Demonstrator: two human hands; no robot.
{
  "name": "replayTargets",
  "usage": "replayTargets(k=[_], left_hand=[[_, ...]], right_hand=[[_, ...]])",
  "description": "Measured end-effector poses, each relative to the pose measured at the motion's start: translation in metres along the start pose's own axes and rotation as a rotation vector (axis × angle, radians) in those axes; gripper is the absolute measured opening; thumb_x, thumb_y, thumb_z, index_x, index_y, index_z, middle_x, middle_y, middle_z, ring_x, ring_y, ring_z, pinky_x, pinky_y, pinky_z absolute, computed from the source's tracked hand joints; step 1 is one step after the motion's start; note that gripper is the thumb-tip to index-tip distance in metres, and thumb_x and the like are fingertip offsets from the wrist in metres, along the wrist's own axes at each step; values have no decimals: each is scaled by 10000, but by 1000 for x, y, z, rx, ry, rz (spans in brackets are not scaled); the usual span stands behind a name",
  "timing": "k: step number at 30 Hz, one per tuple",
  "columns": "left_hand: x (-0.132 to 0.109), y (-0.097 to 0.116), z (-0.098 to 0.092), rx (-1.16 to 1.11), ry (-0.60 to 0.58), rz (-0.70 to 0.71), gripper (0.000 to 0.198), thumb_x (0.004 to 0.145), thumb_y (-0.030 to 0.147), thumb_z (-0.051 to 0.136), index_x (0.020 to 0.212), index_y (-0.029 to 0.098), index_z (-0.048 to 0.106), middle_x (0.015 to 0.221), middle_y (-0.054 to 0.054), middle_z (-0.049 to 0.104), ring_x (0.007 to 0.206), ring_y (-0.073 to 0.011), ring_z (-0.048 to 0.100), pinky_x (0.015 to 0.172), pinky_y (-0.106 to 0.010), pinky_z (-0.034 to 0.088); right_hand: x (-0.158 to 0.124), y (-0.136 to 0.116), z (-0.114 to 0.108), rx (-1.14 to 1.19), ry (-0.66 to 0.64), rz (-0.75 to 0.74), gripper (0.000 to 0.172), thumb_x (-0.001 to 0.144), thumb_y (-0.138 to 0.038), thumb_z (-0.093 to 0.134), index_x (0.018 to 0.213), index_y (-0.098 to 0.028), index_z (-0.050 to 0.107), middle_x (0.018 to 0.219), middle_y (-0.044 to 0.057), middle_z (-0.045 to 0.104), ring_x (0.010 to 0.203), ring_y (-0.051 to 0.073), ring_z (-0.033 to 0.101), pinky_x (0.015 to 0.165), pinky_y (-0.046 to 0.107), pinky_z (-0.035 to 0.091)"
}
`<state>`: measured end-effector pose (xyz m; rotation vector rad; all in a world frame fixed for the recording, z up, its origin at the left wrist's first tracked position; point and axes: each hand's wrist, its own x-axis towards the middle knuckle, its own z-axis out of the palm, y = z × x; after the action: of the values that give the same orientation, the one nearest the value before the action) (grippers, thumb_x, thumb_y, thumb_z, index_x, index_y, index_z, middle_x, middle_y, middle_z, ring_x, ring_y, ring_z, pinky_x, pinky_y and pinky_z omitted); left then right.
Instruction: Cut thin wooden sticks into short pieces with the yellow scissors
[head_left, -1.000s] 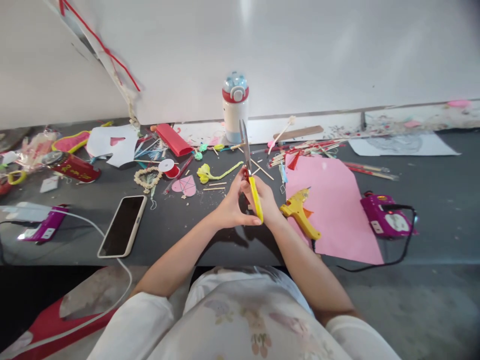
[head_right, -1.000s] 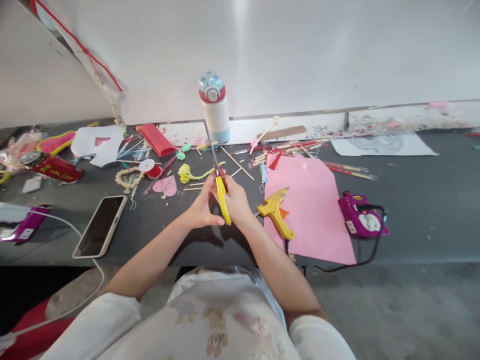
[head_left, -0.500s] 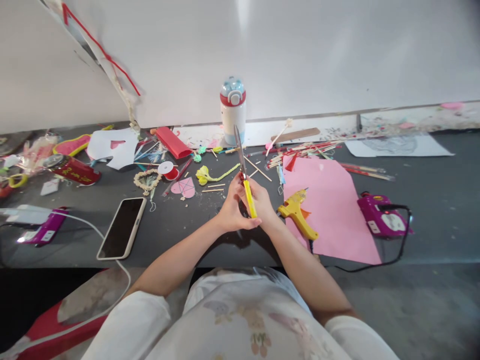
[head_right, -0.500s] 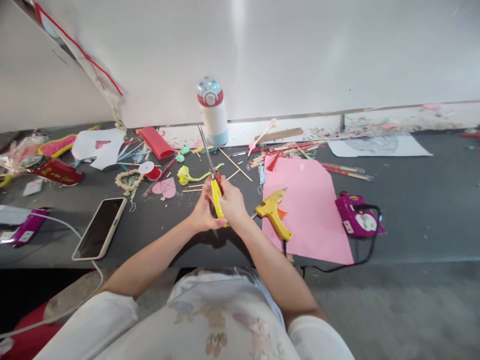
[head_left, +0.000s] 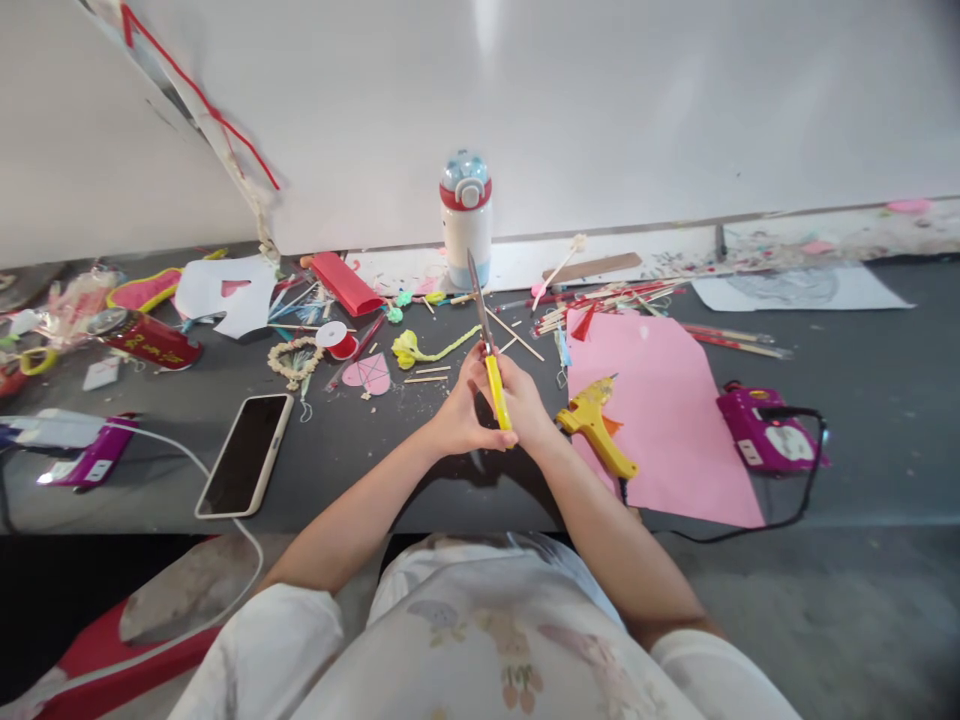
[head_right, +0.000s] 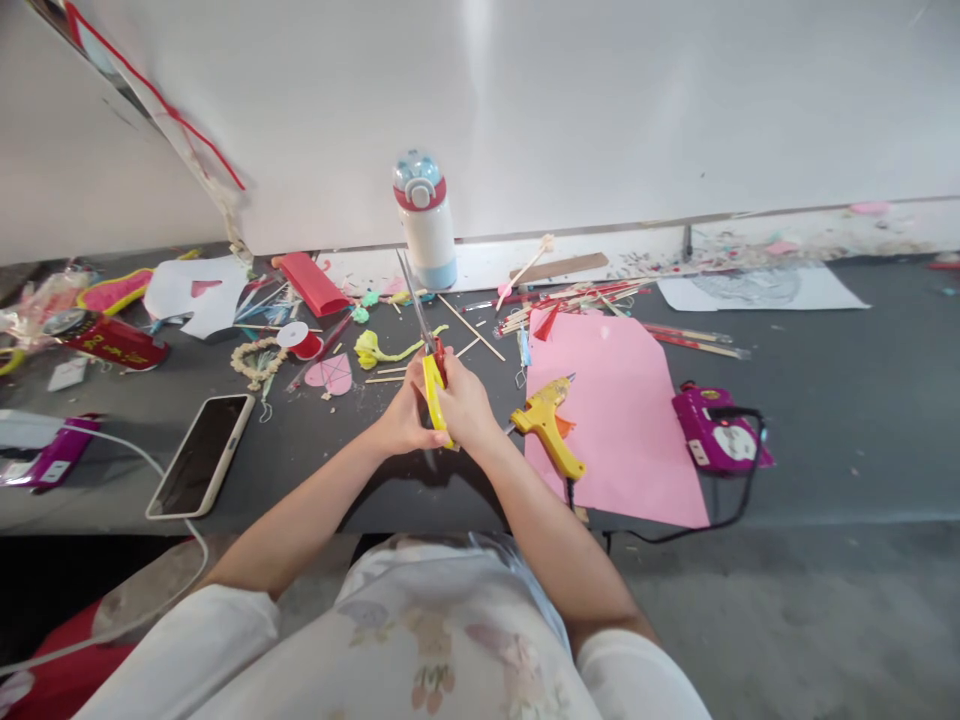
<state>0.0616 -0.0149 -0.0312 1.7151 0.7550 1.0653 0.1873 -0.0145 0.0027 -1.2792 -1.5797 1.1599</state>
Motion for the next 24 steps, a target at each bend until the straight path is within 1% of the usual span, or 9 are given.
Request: replayTargets(k=[3, 5, 7, 8, 11, 13, 16, 20, 24], left_hand=[[6, 5, -11, 13, 60, 76, 1062, 555, 744, 621, 1401, 255, 204, 1451, -154, 304, 1355, -325, 315, 1098, -491, 323], [11, 10, -22, 82, 230, 129, 836, 701, 697, 530, 1371, 279, 257, 1382, -135, 403, 1273, -264, 442, 1024, -420, 414], [16, 16, -34, 220, 429, 169, 653, 787, 567, 541, 1330, 288, 310, 1250, -106, 504, 1104, -197, 562, 921, -353, 477], [17, 20, -40, 290, 522, 192, 591, 806, 519, 546, 1307, 283, 340, 1192, -93, 532, 1026, -172, 587, 867, -325, 493], [18, 30, -54, 533, 669, 247, 405, 826, 412, 566, 1183, 242, 481, 1053, -59, 579, 898, -137, 593, 765, -277, 493], [15, 36, -59, 714, 707, 282, 239, 830, 345, 570, 1027, 210, 569, 931, -34, 605, 837, -127, 583, 748, -269, 477], [12, 42, -62, 898, 708, 345, 80, 829, 258, 565, 835, 185, 597, 846, -24, 628, 828, -129, 579, 767, -269, 458], [10, 42, -62, 969, 681, 396, 54, 823, 191, 553, 788, 186, 595, 789, -18, 638, 796, -129, 579, 753, -266, 445], [10, 39, -64, 993, 654, 419, 105, 828, 184, 527, 749, 187, 595, 697, -8, 616, 704, -127, 568, 729, -284, 433]], right_hand=[[0, 0, -1, -16, 0, -11, 270, 805, -478, 491, 850, -212, 505, 771, 18, 576, 653, 149, 496, 594, 267, 358], [0, 0, -1, -65, -15, -2, 268, 794, -475, 504, 826, -209, 489, 744, 6, 569, 639, 141, 489, 587, 261, 351], [-1, -2, -1, -127, -31, 6, 274, 779, -477, 522, 795, -209, 467, 718, -5, 563, 620, 134, 480, 579, 256, 342], [-2, -4, -1, -153, -38, 2, 281, 774, -481, 527, 783, -209, 457, 717, -8, 565, 615, 131, 479, 579, 255, 340], [-4, -8, 0, -203, -56, -38, 297, 769, -493, 525, 778, -206, 451, 746, -4, 583, 615, 126, 490, 585, 252, 346], [-6, -11, 1, -228, -70, -67, 292, 767, -487, 525, 799, -204, 463, 768, 2, 591, 620, 127, 502, 588, 252, 353], [-7, -12, 1, -269, -78, -96, 281, 761, -463, 534, 851, -201, 486, 807, 13, 603, 626, 130, 519, 598, 255, 364], [-8, -11, 1, -309, -62, -110, 283, 759, -443, 545, 896, -201, 492, 844, 25, 611, 641, 139, 537, 612, 263, 373], [-9, -12, 1, -324, -64, -111, 288, 763, -438, 542, 914, -199, 488, 872, 37, 612, 654, 149, 549, 624, 273, 381]])
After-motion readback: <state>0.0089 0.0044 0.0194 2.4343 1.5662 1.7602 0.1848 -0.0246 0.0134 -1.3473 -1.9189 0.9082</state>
